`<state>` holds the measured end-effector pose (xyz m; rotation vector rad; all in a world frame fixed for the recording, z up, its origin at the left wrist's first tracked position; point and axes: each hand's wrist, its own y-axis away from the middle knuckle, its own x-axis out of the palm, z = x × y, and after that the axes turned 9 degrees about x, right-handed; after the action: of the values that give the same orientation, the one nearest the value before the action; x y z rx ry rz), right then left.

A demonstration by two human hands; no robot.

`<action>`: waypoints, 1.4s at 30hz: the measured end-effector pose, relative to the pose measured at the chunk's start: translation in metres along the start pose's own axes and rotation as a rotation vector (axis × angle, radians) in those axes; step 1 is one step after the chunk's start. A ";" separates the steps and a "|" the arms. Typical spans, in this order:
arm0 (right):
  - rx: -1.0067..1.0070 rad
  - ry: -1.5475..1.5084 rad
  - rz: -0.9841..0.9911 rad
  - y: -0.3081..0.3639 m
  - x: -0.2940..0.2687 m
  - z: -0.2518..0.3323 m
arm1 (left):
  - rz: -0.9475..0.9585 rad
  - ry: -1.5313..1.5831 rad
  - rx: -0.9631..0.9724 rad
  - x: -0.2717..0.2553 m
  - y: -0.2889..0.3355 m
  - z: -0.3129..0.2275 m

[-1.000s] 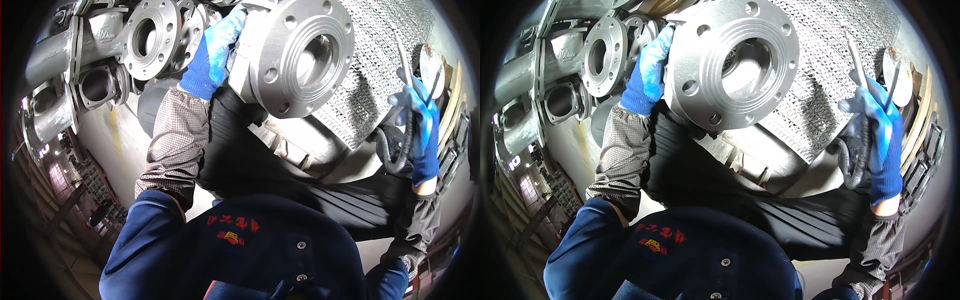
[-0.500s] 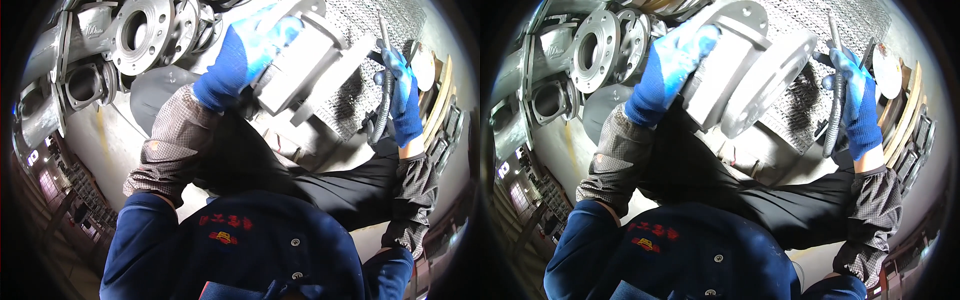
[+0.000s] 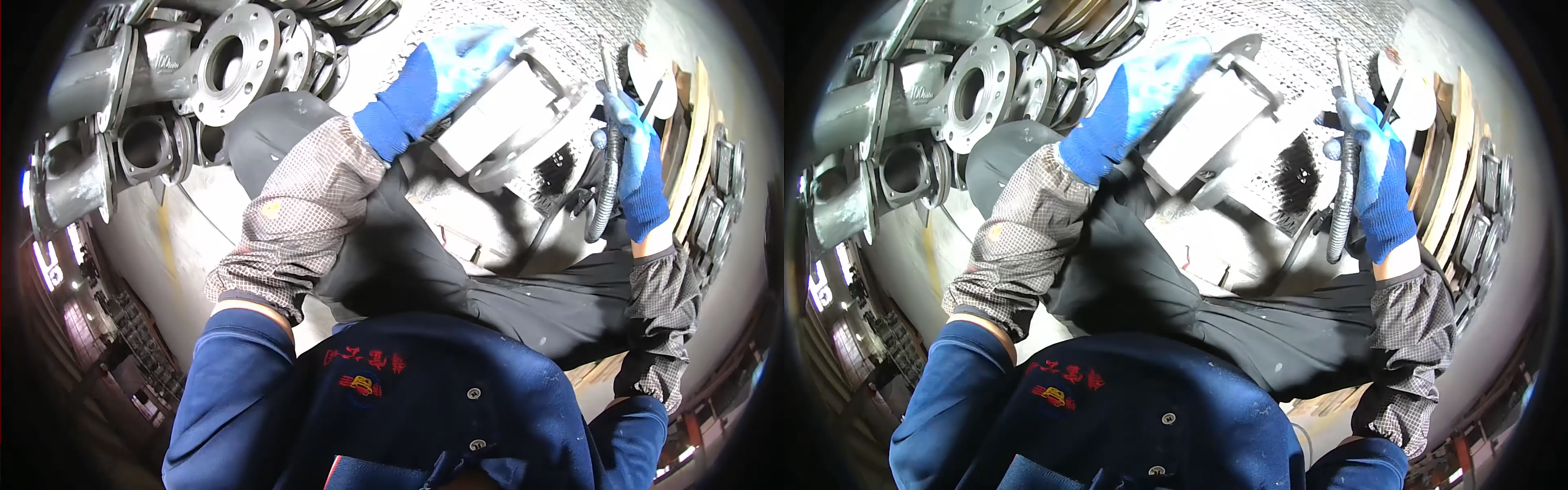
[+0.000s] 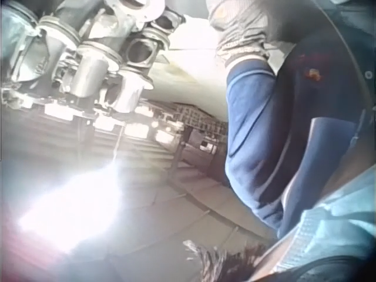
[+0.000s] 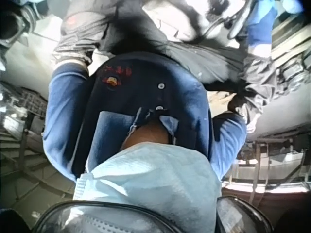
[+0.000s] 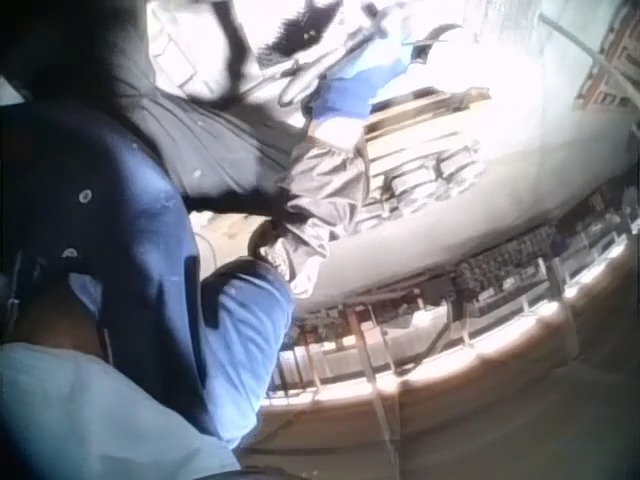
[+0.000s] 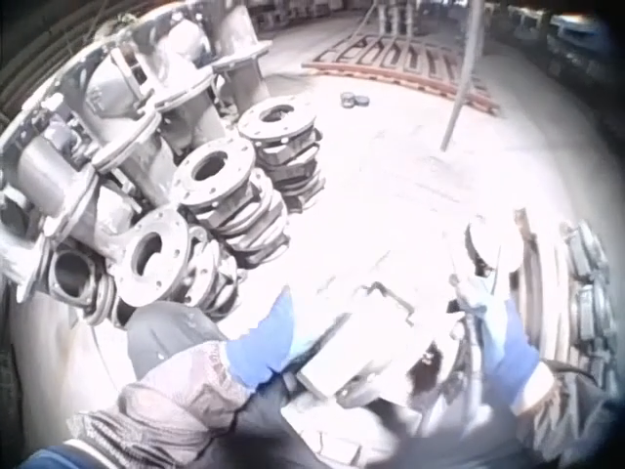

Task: The person cleans metal valve components using a brush and a compressed air nozzle. They rotate the valve bodies by hand, brush the internal grooves and surfaces, and use the air nozzle to blow away debris before setting the parts onto a wooden pallet.

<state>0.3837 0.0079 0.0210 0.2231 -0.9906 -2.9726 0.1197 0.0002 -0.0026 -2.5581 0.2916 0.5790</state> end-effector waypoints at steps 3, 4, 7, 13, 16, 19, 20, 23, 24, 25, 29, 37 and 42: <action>-0.131 -0.156 0.025 0.030 -0.005 -0.007 | 0.057 -0.458 0.501 -0.010 0.004 0.010; -0.136 -0.173 0.022 0.037 -0.014 -0.015 | 0.120 -0.444 0.487 -0.010 0.005 0.010; -0.029 -0.435 0.059 0.060 -0.014 -0.044 | 0.213 -0.474 0.366 -0.022 0.017 0.010; 0.254 -0.538 0.421 0.112 0.015 -0.079 | -0.093 0.073 -0.458 -0.007 0.016 -0.009; 0.003 -0.442 0.458 0.111 0.021 -0.093 | 0.075 -0.570 0.156 -0.008 0.024 0.020; 0.110 -0.447 0.404 0.107 0.018 -0.084 | 0.122 -0.196 -0.250 -0.010 0.024 -0.002; 0.207 -0.522 0.410 0.092 0.019 -0.090 | -0.025 0.135 -0.462 -0.002 0.019 -0.015; 0.272 -0.499 0.435 0.092 0.024 -0.090 | -0.080 -0.037 -0.554 -0.010 0.022 -0.016; 0.196 -0.509 0.474 0.088 0.027 -0.094 | -0.163 -0.032 -0.444 -0.004 0.023 -0.024; 0.192 -0.508 0.477 0.087 0.026 -0.097 | -0.166 -0.034 -0.442 -0.001 0.026 -0.028; 0.149 -0.492 0.431 0.094 0.023 -0.097 | -0.122 -0.254 0.039 -0.012 0.040 -0.027; -0.103 -0.303 0.293 0.101 0.023 -0.097 | -0.432 0.010 -0.231 -0.017 0.045 -0.095; -0.022 -0.344 0.162 0.122 0.017 -0.076 | -0.133 0.249 -0.409 0.007 0.069 -0.138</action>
<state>0.3717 -0.1361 0.0311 -0.3642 -0.9450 -2.9247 0.1518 -0.1301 0.0733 -3.0223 0.0905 0.2910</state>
